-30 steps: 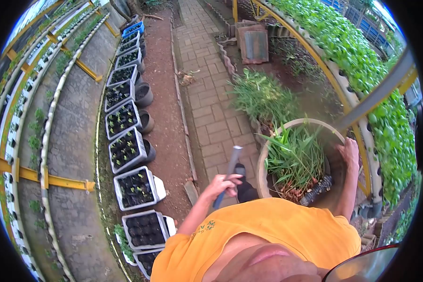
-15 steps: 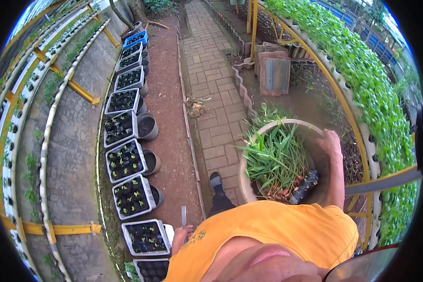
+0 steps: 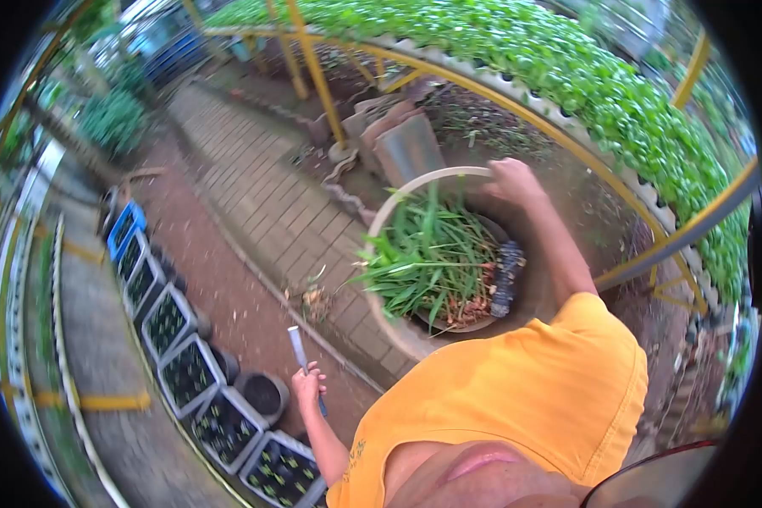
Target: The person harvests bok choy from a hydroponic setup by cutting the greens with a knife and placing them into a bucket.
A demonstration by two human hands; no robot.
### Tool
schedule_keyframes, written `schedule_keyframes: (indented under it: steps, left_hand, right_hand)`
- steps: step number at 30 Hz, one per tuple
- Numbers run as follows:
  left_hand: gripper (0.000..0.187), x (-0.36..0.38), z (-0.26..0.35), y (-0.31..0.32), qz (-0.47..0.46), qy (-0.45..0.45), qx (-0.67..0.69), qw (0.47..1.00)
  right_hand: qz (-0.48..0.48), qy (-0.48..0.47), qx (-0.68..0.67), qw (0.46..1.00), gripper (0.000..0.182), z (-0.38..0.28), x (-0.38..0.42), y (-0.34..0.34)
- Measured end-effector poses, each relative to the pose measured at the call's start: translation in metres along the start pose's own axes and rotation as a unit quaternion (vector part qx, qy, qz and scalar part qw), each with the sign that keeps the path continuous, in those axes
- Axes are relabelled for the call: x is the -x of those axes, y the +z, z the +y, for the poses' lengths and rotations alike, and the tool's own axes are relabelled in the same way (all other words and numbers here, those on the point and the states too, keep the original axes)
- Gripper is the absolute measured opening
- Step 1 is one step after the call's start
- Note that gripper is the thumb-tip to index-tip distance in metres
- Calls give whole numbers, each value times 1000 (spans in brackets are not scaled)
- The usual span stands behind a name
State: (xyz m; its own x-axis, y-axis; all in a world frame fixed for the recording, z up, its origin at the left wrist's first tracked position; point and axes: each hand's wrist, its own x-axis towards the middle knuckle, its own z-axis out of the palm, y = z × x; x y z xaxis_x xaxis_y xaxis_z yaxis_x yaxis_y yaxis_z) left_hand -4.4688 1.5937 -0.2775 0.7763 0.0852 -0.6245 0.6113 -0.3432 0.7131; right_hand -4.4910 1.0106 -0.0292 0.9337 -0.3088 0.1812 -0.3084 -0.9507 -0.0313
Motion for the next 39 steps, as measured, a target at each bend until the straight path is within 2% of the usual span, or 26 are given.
schedule_keyframes:
  steps: [1, 2, 4, 8, 11, 14, 17, 18, 21, 27, 30, 32, 33, 35, 39]
  left_hand:
    - [31, -34, 16, -11, -6, 15, -2, 1000]
    - [24, -77, 21, -19, -10, 11, 10, 1000]
    - [10, -115, 45, -34, -23, 25, -6, 999]
    - [15, -160, 53, -47, 28, -79, -102, 991]
    - [14, -233, 96, -57, 20, -106, -83, 991]
    - [14, -323, 148, -69, 8, -87, -62, 994]
    - [13, -426, 205, -94, -9, -58, -65, 996]
    - [13, -459, 231, -104, -10, -41, -69, 997]
    - [12, -531, 283, -137, -9, -24, -78, 997]
    - [12, -668, 324, -198, 29, -47, -91, 994]
    - [11, -743, 335, -232, 49, -16, -199, 979]
    - [13, -794, 378, -264, 46, -45, -72, 995]
    - [15, -791, 430, -277, 47, -60, -9, 997]
    - [15, -809, 441, -310, 68, -75, 9, 995]
    - [15, -889, 483, -314, 45, -101, 28, 993]
  right_hand:
    - [-10, -7, 15, 1000, 36, -12, -26, 14]
    - [-19, -5, 17, 1000, 34, -25, -53, 25]
    - [-21, 0, 12, 1000, 32, -43, -112, 44]
    - [-26, 12, 2, 1000, 31, -76, -224, 45]
    - [-27, 5, 4, 1000, 32, -104, -305, 54]
    - [-40, 6, 33, 999, 32, -138, -370, 66]
    - [47, -1, 45, 998, 25, -164, -437, 101]
    - [50, 21, 35, 998, 24, -180, -452, 99]
    - [4, 54, 6, 999, 28, -208, -497, 94]
    - [15, 68, 16, 997, 29, -273, -613, 110]
    - [22, 43, 6, 999, 29, -306, -688, 139]
    - [18, 45, 11, 999, 27, -330, -737, 159]
    - [18, 59, 10, 998, 27, -340, -752, 165]
    - [11, 61, -21, 998, 27, -365, -797, 168]
    - [15, 41, 10, 999, 27, -435, -912, 177]
